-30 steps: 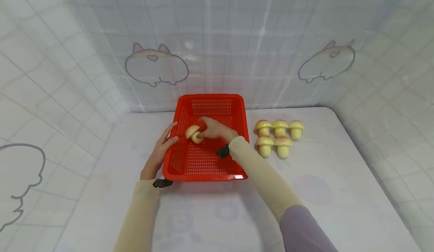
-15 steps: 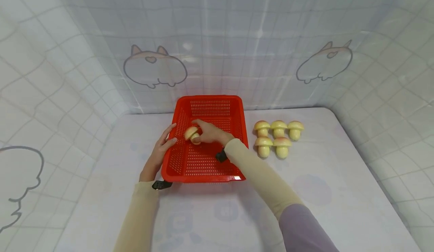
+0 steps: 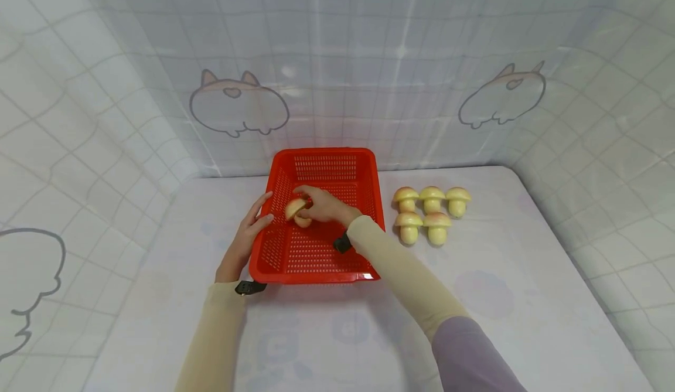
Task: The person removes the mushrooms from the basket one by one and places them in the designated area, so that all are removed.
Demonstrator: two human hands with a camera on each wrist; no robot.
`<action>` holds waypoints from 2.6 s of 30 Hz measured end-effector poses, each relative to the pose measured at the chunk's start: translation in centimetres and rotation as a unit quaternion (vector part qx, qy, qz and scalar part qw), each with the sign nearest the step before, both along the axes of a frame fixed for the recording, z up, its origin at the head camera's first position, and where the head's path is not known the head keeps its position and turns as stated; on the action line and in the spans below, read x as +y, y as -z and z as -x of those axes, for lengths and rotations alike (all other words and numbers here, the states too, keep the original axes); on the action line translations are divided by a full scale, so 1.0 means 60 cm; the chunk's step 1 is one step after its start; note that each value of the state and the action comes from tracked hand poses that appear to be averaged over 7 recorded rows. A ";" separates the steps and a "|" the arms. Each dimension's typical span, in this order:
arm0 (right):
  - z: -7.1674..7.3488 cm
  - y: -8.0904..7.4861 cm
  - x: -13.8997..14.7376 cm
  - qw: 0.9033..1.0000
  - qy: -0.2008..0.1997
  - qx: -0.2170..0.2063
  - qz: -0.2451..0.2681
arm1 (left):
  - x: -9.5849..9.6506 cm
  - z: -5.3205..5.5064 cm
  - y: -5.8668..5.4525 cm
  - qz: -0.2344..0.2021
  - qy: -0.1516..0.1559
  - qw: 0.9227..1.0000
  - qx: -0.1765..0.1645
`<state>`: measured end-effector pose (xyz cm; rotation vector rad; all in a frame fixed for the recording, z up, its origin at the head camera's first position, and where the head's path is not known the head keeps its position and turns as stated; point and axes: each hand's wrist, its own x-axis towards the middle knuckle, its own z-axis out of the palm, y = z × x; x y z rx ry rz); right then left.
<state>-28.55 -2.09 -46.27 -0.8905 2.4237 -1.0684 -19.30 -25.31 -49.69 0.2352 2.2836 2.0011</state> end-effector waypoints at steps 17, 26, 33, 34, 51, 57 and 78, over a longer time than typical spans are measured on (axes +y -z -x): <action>-0.009 0.003 0.000 1.000 0.000 -0.015 0.000 | 0.001 0.001 0.001 0.001 0.002 1.000 -0.001; -0.011 -0.010 0.010 0.999 0.022 -0.015 0.038 | 0.000 0.001 0.001 0.001 0.000 1.000 -0.006; -0.011 -0.031 0.020 0.997 0.044 -0.014 0.055 | 0.000 0.002 0.001 -0.004 -0.001 1.000 -0.006; -0.012 -0.035 0.023 0.997 0.046 -0.015 0.059 | 0.001 0.001 0.001 -0.005 -0.002 1.000 -0.006; -0.025 -0.105 0.086 0.986 0.078 -0.003 0.145 | -0.007 0.004 -0.005 -0.001 -0.012 1.000 -0.012; -0.031 -0.114 0.123 0.983 0.086 0.010 0.161 | -0.009 0.004 -0.002 0.006 -0.013 1.000 -0.011; -0.062 -0.100 0.223 0.975 0.111 0.041 0.187 | -0.009 -0.001 -0.002 0.001 -0.013 1.000 -0.004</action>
